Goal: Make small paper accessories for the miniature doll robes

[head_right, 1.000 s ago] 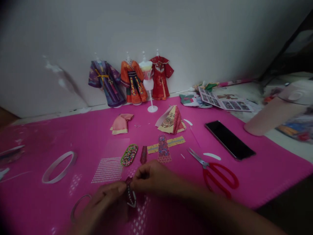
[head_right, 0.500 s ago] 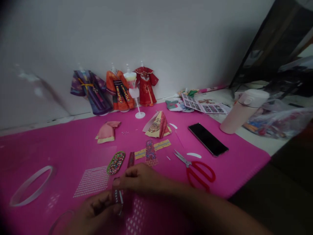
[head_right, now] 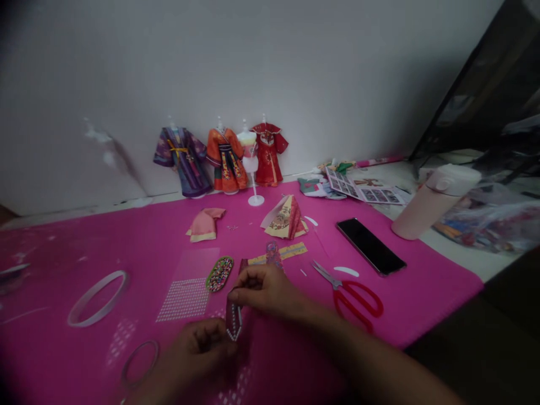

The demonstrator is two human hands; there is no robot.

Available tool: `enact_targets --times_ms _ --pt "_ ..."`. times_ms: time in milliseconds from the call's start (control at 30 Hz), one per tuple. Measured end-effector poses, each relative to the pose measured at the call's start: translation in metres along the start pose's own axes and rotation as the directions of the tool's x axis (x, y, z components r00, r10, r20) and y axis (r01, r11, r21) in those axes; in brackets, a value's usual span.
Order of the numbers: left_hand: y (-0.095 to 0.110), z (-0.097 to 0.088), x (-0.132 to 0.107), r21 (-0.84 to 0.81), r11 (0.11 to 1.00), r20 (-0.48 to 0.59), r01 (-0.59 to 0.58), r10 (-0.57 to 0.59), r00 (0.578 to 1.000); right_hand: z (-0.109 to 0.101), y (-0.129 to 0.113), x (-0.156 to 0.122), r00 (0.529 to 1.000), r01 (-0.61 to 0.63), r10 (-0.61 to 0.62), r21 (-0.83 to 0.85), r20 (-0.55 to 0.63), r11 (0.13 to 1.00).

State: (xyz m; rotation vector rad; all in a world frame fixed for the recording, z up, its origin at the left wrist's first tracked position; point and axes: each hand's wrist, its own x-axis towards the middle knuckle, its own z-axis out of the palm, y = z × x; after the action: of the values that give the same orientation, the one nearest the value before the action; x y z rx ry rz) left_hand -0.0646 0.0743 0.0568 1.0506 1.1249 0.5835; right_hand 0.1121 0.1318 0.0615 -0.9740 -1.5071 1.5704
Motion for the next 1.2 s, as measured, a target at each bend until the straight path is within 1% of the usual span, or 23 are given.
enact_targets --times_ms 200,300,367,433,500,567,633,700,767,833,900,933,967,1033,1067,1100,1133,1167,1200 --pt "-0.007 -0.005 0.005 -0.095 0.992 0.032 -0.078 0.081 0.996 -0.001 -0.009 0.002 0.988 0.128 -0.139 -0.143 -0.067 0.981" --pt "-0.011 -0.006 0.006 -0.094 0.991 -0.014 -0.098 0.097 0.995 -0.002 -0.017 0.001 0.979 0.164 -0.185 -0.218 -0.082 0.962" --pt "-0.012 -0.007 0.008 -0.080 0.992 -0.045 -0.094 0.091 0.995 -0.002 -0.023 0.000 0.977 0.172 -0.198 -0.252 -0.081 0.952" --pt "-0.011 -0.008 0.009 -0.066 0.991 -0.069 -0.114 0.110 0.992 -0.003 -0.027 -0.003 0.978 0.169 -0.197 -0.279 -0.075 0.945" --pt "-0.009 -0.009 0.010 -0.040 0.986 -0.116 -0.160 0.155 0.981 -0.006 -0.031 -0.008 0.981 0.154 -0.183 -0.306 -0.067 0.939" --pt "-0.004 -0.010 0.008 0.000 0.981 -0.190 -0.197 0.193 0.963 -0.009 -0.031 -0.017 0.988 0.117 -0.145 -0.329 -0.061 0.937" --pt "0.001 -0.010 0.004 0.051 0.971 -0.261 -0.235 0.240 0.935 -0.012 -0.028 -0.028 0.996 0.054 -0.078 -0.352 -0.052 0.935" --pt "0.006 -0.008 -0.001 0.112 0.949 -0.305 -0.294 0.314 0.899 -0.014 -0.021 -0.038 0.999 -0.015 -0.004 -0.384 -0.048 0.923" --pt "0.009 -0.007 -0.006 0.186 0.916 -0.297 -0.356 0.398 0.868 -0.017 -0.011 -0.045 0.997 -0.068 0.044 -0.436 -0.064 0.898" --pt "0.009 -0.005 -0.009 0.292 0.867 -0.218 -0.403 0.471 0.855 -0.020 0.000 -0.049 0.993 -0.096 0.051 -0.508 -0.102 0.856" --pt "0.006 -0.003 -0.010 0.432 0.772 -0.069 -0.467 0.545 0.836 -0.022 0.009 -0.050 0.990 -0.107 0.031 -0.585 -0.139 0.804" --pt "0.004 -0.003 -0.009 0.498 0.694 0.036 -0.519 0.582 0.813 -0.023 0.013 -0.051 0.988 -0.110 0.018 -0.619 -0.152 0.778" --pt "0.001 -0.003 -0.007 0.550 0.597 0.162 -0.584 0.610 0.776 -0.023 0.015 -0.051 0.987 -0.109 0.003 -0.648 -0.163 0.754" --pt "-0.007 -0.004 -0.003 0.598 0.370 0.397 -0.711 0.634 0.664 -0.025 0.017 -0.054 0.984 -0.097 -0.038 -0.691 -0.177 0.716" --pt "-0.011 -0.005 0.000 0.604 0.255 0.488 -0.755 0.631 0.603 -0.025 0.016 -0.056 0.981 -0.085 -0.068 -0.712 -0.183 0.697" --pt "-0.015 -0.006 0.002 0.617 0.154 0.542 -0.772 0.628 0.559 -0.026 0.015 -0.059 0.976 -0.070 -0.104 -0.735 -0.189 0.675" --pt "-0.019 -0.007 0.005 0.636 0.075 0.576 -0.768 0.617 0.537 -0.026 0.013 -0.063 0.971 -0.051 -0.144 -0.758 -0.189 0.650" --pt "-0.022 -0.008 0.007 0.656 0.016 0.595 -0.755 0.605 0.530 -0.026 0.012 -0.068 0.967 -0.029 -0.181 -0.782 -0.179 0.622" --pt "-0.025 -0.009 0.009 0.677 -0.020 0.604 -0.736 0.586 0.540 -0.026 0.011 -0.072 0.965 -0.002 -0.212 -0.806 -0.157 0.592"
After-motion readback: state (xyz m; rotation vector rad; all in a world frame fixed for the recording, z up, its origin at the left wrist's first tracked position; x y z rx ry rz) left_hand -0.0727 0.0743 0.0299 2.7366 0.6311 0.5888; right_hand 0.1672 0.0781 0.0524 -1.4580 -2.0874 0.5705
